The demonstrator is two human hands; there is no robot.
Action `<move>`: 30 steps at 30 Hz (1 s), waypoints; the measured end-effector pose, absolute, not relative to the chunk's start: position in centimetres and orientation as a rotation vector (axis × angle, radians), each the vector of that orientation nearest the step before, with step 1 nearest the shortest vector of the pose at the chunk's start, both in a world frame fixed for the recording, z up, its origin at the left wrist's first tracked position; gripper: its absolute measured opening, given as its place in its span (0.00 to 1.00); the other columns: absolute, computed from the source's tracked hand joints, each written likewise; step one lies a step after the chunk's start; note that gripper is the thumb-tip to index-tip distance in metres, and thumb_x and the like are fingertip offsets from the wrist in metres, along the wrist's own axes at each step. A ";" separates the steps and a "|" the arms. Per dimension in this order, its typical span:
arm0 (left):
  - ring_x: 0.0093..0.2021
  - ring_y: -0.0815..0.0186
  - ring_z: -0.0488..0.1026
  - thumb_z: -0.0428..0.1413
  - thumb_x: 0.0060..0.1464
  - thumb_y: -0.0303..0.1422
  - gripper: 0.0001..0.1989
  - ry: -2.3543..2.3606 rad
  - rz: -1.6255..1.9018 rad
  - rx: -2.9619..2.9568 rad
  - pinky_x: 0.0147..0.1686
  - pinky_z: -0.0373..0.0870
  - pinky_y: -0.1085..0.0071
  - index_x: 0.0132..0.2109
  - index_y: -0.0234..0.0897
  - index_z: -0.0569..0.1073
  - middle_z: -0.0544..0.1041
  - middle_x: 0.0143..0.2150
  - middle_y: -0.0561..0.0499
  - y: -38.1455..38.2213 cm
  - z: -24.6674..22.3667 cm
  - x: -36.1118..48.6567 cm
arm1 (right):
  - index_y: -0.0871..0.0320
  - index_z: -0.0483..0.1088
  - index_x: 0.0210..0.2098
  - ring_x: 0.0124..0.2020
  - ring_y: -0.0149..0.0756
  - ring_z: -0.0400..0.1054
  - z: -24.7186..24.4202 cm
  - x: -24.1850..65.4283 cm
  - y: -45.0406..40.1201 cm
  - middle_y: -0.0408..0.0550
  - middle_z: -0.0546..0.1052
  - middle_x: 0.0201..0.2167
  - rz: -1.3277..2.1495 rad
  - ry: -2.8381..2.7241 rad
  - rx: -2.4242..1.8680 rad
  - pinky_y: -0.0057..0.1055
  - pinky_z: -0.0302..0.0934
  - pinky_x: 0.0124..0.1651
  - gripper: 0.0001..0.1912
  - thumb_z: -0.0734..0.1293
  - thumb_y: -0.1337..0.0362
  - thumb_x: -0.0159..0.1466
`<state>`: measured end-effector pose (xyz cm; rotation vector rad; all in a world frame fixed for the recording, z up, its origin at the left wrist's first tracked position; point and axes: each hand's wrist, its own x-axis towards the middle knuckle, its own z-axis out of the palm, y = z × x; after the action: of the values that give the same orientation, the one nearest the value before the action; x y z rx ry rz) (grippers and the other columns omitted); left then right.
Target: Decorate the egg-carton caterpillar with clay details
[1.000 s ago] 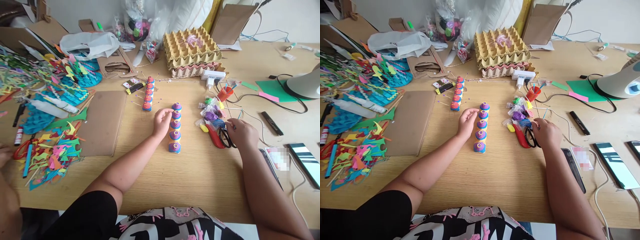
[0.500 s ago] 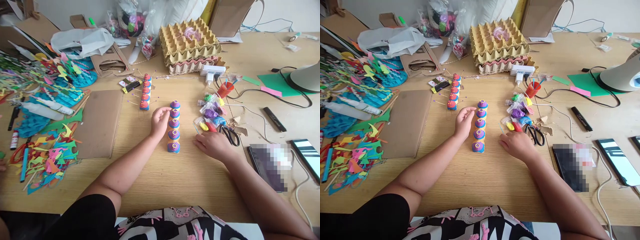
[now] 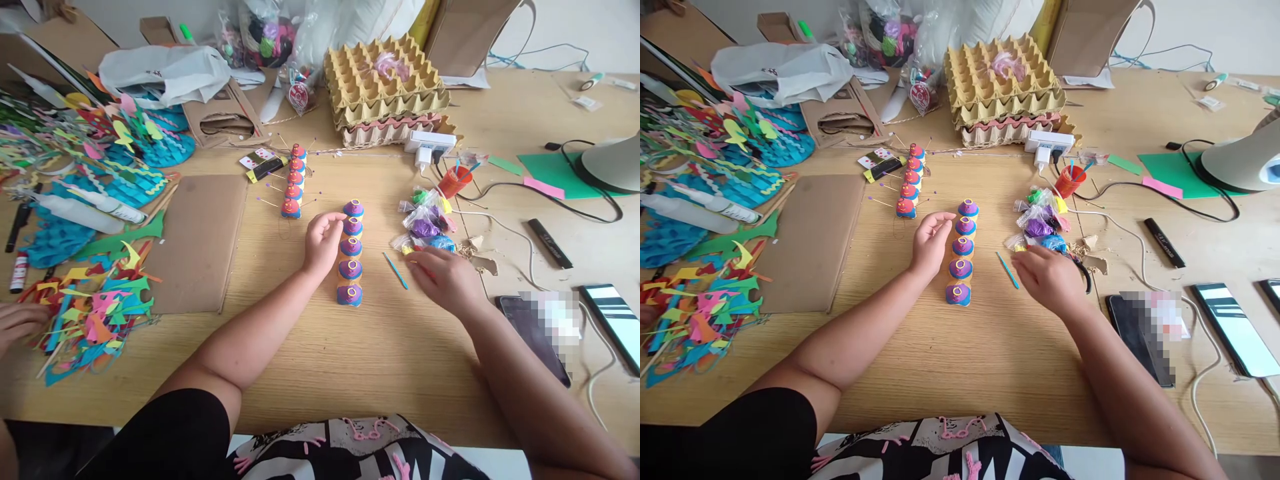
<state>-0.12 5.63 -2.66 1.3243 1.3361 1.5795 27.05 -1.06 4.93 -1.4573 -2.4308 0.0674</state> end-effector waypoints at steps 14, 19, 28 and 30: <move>0.54 0.59 0.79 0.59 0.65 0.37 0.06 1.353 1.562 1.338 0.59 0.74 0.62 0.44 0.43 0.81 0.84 0.49 0.48 5.5 -2.6 -0.1 | 0.50 0.71 0.66 0.69 0.69 0.63 6.4 30.3 9.3 0.61 0.68 0.71 0.233 -2.157 -2.143 0.62 0.66 0.63 0.40 0.74 0.41 0.59; 0.54 0.60 0.79 0.60 0.65 0.37 0.06 1.364 1.551 1.338 0.59 0.74 0.62 0.44 0.43 0.81 0.84 0.49 0.48 5.4 -2.5 -0.2 | 0.49 0.71 0.65 0.68 0.68 0.64 5.9 29.2 9.0 0.59 0.69 0.71 0.336 -2.169 -2.233 0.60 0.67 0.62 0.37 0.74 0.47 0.58; 0.54 0.59 0.79 0.60 0.66 0.38 0.07 1.365 1.541 1.323 0.60 0.73 0.61 0.44 0.43 0.81 0.84 0.48 0.48 5.2 -2.2 -0.1 | 0.56 0.74 0.50 0.63 0.70 0.66 3.2 30.2 9.5 0.66 0.72 0.61 0.191 -2.109 -2.134 0.62 0.67 0.58 0.28 0.74 0.48 0.55; 0.54 0.59 0.79 0.60 0.65 0.38 0.07 1.359 1.547 1.322 0.60 0.73 0.61 0.44 0.43 0.81 0.84 0.48 0.48 5.2 -2.2 -0.2 | 0.56 0.73 0.45 0.60 0.68 0.67 2.6 30.5 9.7 0.65 0.72 0.58 0.149 -2.092 -2.099 0.60 0.67 0.56 0.24 0.75 0.49 0.53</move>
<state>-0.16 5.22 -2.18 1.3222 1.3591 1.5471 30.55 9.69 2.64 -2.0986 -2.0925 0.1490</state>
